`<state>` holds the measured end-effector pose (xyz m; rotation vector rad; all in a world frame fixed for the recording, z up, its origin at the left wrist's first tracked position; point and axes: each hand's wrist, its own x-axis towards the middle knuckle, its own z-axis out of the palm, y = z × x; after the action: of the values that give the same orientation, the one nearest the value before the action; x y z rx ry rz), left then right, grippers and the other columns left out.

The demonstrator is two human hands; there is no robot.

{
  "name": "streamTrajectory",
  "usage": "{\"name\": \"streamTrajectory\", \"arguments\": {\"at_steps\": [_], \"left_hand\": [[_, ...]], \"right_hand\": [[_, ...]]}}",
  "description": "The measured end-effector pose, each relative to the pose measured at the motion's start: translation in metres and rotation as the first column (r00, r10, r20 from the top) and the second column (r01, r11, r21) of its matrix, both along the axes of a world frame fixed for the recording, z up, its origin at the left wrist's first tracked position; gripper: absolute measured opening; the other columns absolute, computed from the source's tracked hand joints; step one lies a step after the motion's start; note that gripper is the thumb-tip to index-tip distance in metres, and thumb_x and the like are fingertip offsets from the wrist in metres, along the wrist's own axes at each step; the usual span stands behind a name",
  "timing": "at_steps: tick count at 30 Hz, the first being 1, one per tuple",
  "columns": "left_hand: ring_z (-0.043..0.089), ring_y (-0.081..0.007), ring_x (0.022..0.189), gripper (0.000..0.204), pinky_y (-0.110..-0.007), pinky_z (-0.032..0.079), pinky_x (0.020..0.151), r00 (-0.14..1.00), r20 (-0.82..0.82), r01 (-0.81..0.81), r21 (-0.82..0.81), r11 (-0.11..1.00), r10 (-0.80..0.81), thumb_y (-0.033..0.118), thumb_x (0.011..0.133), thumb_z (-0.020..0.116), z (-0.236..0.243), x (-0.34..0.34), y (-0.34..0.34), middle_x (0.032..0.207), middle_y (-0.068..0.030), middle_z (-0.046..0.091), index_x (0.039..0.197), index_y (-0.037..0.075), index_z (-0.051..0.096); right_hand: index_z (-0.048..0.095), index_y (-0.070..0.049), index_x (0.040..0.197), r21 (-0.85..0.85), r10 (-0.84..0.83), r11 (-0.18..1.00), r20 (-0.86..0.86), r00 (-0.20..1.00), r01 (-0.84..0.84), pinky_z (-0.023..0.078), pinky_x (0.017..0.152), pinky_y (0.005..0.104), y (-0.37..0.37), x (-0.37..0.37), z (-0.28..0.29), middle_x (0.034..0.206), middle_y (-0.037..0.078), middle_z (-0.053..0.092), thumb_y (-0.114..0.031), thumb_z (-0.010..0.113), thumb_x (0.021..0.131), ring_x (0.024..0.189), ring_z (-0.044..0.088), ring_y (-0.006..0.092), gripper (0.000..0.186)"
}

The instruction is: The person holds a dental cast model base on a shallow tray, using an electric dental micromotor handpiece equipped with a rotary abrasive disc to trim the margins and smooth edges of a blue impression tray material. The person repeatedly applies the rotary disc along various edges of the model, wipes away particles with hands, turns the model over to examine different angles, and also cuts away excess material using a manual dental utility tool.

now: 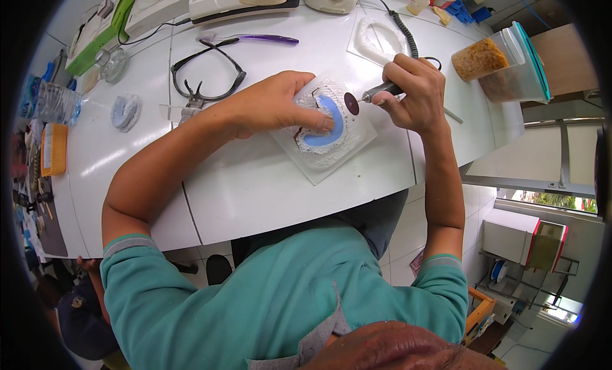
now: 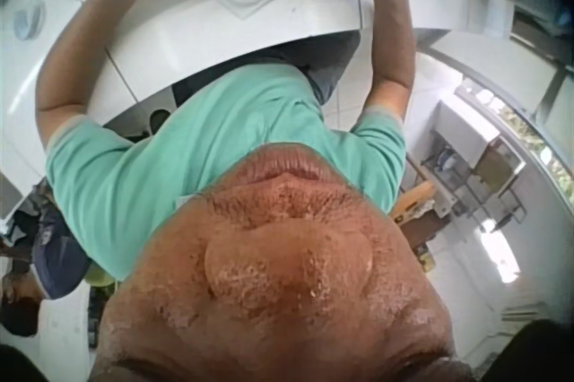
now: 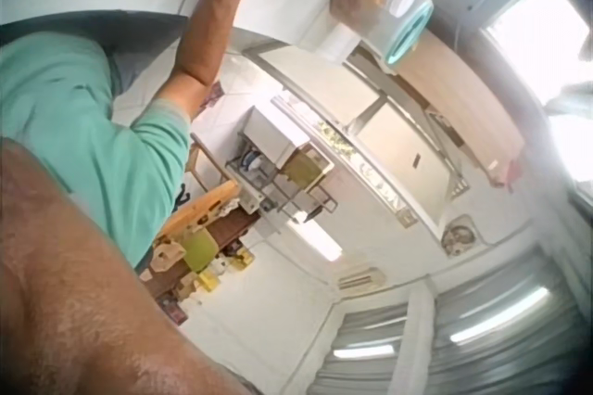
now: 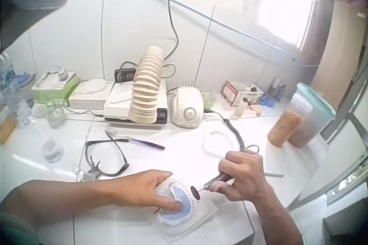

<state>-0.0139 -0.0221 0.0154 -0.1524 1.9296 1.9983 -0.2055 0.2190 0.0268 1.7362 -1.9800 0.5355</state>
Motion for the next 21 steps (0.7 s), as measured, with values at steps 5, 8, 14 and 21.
{"name": "streamTrajectory", "arguments": {"at_steps": [5, 8, 14, 21], "left_hand": [[0.075, -0.0212, 0.11, 0.062, -0.035, 0.058, 0.101, 1.0, -0.006, -0.008, 0.024, 1.0, 0.008, 0.02, 0.085, 0.092, 0.0005, 0.0002, 0.001, 0.123, -0.0152, 0.078, 0.136, -0.004, 0.067], [0.075, -0.0199, 0.115, 0.068, -0.034, 0.057, 0.107, 1.0, 0.024, 0.011, 0.022, 1.0, -0.011, 0.02, 0.085, 0.094, 0.0015, -0.0007, -0.0003, 0.128, -0.0133, 0.078, 0.142, -0.003, 0.064], [0.075, -0.0231, 0.114, 0.065, -0.036, 0.059, 0.104, 1.0, 0.003, -0.007, 0.007, 1.0, 0.007, 0.021, 0.085, 0.093, 0.0, 0.0005, 0.0012, 0.126, -0.0168, 0.078, 0.139, -0.004, 0.066], [0.076, -0.0238, 0.114, 0.065, -0.036, 0.059, 0.104, 1.0, 0.002, -0.007, -0.02, 1.0, 0.007, 0.021, 0.085, 0.092, 0.0014, 0.0005, 0.0017, 0.127, -0.0178, 0.077, 0.139, -0.005, 0.066]], "right_hand": [[0.067, -0.012, 0.079, 0.023, -0.005, 1.0, -0.014, 1.0, 0.005, 0.038, 0.058, 0.0375, 0.0013, 0.0003, -0.0021, 0.068, 0.0, 0.051, -0.08, 0.073, 0.086, 0.055, 0.048, 0.0215, 0.069], [0.068, -0.012, 0.079, 0.027, -0.007, 1.0, -0.015, 1.0, 0.007, 0.037, 0.058, 0.0373, 0.0011, 0.0007, -0.0027, 0.068, -0.001, 0.051, -0.081, 0.073, 0.085, 0.055, 0.048, 0.0209, 0.069], [0.069, -0.013, 0.079, 0.032, -0.002, 0.999, -0.031, 1.0, 0.003, 0.037, 0.058, 0.0374, 0.0012, 0.0013, -0.0031, 0.069, -0.001, 0.052, -0.082, 0.072, 0.085, 0.055, 0.048, 0.0198, 0.07], [0.069, -0.013, 0.079, 0.035, -0.01, 0.999, -0.035, 0.999, 0.012, 0.037, 0.058, 0.0372, 0.0022, 0.0009, -0.0039, 0.068, -0.001, 0.052, -0.083, 0.072, 0.085, 0.055, 0.048, 0.0194, 0.071]]}}
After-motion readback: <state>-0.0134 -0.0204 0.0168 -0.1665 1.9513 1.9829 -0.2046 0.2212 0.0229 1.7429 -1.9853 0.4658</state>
